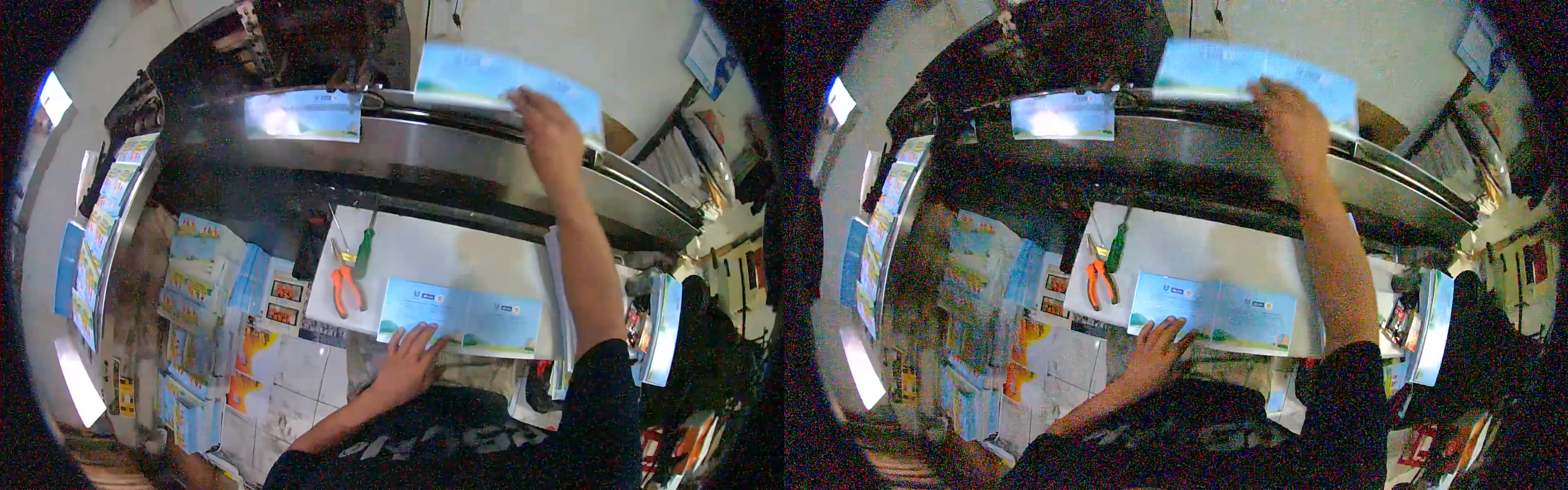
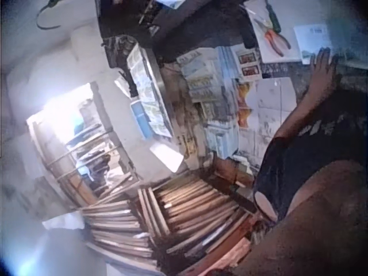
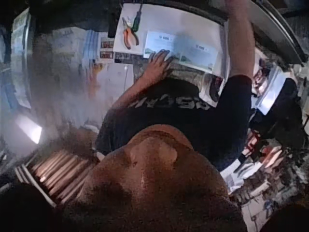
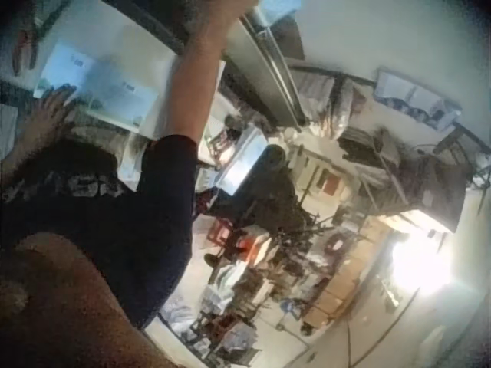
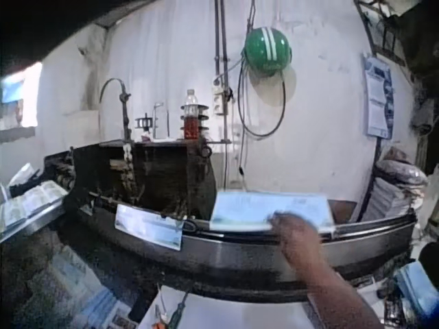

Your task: The person organizes stacks of blue paper booklets, picking them up from a metal machine surface and placing them onto a white table to align them.

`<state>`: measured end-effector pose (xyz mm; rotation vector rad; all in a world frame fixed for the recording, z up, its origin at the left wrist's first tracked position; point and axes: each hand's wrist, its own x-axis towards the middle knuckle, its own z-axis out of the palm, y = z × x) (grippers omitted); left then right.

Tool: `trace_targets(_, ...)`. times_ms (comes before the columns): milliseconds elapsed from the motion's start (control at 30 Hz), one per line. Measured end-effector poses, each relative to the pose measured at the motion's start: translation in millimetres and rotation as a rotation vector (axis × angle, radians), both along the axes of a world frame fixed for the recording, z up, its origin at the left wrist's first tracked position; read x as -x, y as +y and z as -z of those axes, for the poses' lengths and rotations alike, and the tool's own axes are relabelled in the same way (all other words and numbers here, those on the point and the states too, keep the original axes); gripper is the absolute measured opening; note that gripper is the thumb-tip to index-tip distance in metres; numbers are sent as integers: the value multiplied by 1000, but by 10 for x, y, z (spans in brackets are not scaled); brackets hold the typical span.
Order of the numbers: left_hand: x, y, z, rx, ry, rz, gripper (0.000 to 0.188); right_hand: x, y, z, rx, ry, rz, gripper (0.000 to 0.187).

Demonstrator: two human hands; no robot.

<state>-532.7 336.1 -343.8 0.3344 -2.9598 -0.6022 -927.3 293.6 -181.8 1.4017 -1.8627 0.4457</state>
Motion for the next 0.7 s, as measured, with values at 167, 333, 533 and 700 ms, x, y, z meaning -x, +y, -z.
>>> trace_targets(167,-32,-42,-45,-71,57,20,68,37,6,619,-175,-200,-37,39)
trace_targets(333,-122,-24,33,-40,93,1,61,-353,419,714,-414,-431,0,34)
trace_targets(533,-91,-160,114,-123,325,-174,60,-1727,1342,787,-1094,-378,-267,78)
trace_targets(700,-100,-397,97,-112,434,-275,63,-1922,1579,975,-1093,-508,-299,69)
